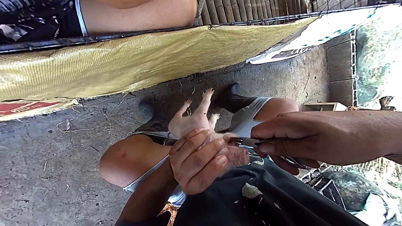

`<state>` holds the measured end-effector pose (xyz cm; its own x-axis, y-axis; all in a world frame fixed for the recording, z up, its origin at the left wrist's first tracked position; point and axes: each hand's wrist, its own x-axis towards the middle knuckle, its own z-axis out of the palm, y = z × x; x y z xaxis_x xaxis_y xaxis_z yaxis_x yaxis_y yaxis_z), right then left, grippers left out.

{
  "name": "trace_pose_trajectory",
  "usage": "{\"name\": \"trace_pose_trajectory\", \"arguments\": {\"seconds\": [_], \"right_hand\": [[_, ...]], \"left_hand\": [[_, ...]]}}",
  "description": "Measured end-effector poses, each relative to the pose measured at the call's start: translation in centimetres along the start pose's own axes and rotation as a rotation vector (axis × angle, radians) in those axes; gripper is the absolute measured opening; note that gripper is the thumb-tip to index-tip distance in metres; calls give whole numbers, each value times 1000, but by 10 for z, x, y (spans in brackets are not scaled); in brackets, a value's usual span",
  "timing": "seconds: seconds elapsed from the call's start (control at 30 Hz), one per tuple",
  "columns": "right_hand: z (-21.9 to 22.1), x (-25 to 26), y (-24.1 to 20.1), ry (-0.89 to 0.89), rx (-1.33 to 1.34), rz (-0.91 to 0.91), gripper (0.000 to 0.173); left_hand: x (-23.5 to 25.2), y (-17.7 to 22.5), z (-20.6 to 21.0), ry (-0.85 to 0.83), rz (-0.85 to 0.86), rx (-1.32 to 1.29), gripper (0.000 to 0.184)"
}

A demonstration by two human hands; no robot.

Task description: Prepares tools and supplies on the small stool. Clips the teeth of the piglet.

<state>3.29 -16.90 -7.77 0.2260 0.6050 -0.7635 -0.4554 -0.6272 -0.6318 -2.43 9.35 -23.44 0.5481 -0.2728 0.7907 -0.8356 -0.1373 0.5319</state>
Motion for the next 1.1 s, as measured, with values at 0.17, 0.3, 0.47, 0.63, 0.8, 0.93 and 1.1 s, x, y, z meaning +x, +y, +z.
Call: {"name": "trace_pose_trajectory", "arguments": {"seconds": [0.17, 0.3, 0.47, 0.63, 0.8, 0.93, 1.1], "right_hand": [[-2, 1, 2, -35, 56, -3, 27], [-1, 2, 3, -33, 80, -25, 26], [1, 5, 9, 18, 43, -110, 26], [0, 1, 16, 33, 39, -236, 28], [4, -15, 23, 116, 84, -414, 29], [-9, -62, 6, 475, -330, -690, 29], [-19, -119, -43, 978, -1213, -902, 29]], "left_hand": [[-1, -1, 0, -4, 16, 0, 34], [-1, -1, 2, 23, 11, 7, 35], [3, -3, -2, -9, 16, -12, 28], [14, -5, 2, 51, 68, 11, 35], [39, -8, -1, 101, 132, 32, 41], [78, -4, -26, 120, 43, -89, 52], [155, 12, -70, 47, -36, -344, 49]]}}
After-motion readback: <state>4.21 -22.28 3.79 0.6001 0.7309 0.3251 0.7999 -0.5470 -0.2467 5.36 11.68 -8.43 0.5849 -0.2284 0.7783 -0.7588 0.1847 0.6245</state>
